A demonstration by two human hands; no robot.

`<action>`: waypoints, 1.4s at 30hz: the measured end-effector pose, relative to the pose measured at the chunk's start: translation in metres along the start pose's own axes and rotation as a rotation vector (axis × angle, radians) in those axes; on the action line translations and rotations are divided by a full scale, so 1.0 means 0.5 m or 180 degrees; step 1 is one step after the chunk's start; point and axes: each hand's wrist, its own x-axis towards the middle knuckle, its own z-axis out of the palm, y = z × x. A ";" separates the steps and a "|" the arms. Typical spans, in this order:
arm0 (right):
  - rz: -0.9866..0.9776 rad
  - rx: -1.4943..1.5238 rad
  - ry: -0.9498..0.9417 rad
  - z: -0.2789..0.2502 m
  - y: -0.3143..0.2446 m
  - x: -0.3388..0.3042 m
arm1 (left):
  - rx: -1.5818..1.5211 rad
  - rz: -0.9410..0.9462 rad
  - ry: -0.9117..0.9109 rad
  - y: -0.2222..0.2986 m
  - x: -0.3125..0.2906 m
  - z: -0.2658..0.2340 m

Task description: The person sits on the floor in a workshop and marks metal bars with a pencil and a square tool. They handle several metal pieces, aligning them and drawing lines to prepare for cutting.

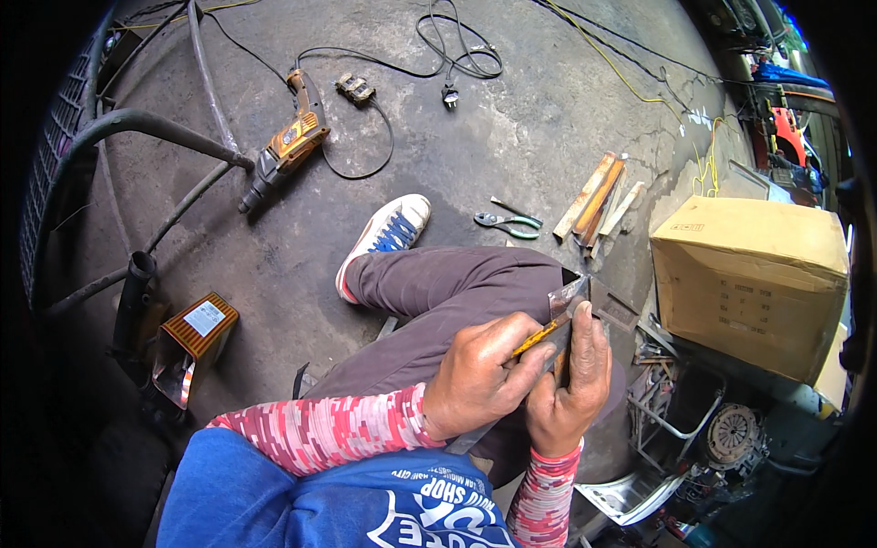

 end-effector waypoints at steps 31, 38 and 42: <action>0.0099 0.0412 0.0172 -0.011 -0.018 0.010 | 0.0687 0.0562 -0.0071 0.136 0.057 -0.073; 0.0252 0.0437 0.0212 -0.018 -0.017 -0.007 | 0.0964 -0.0081 0.0093 0.105 0.012 -0.037; 0.0283 0.0156 0.0181 -0.018 -0.022 -0.013 | 0.1279 0.0411 0.0286 0.080 0.027 -0.033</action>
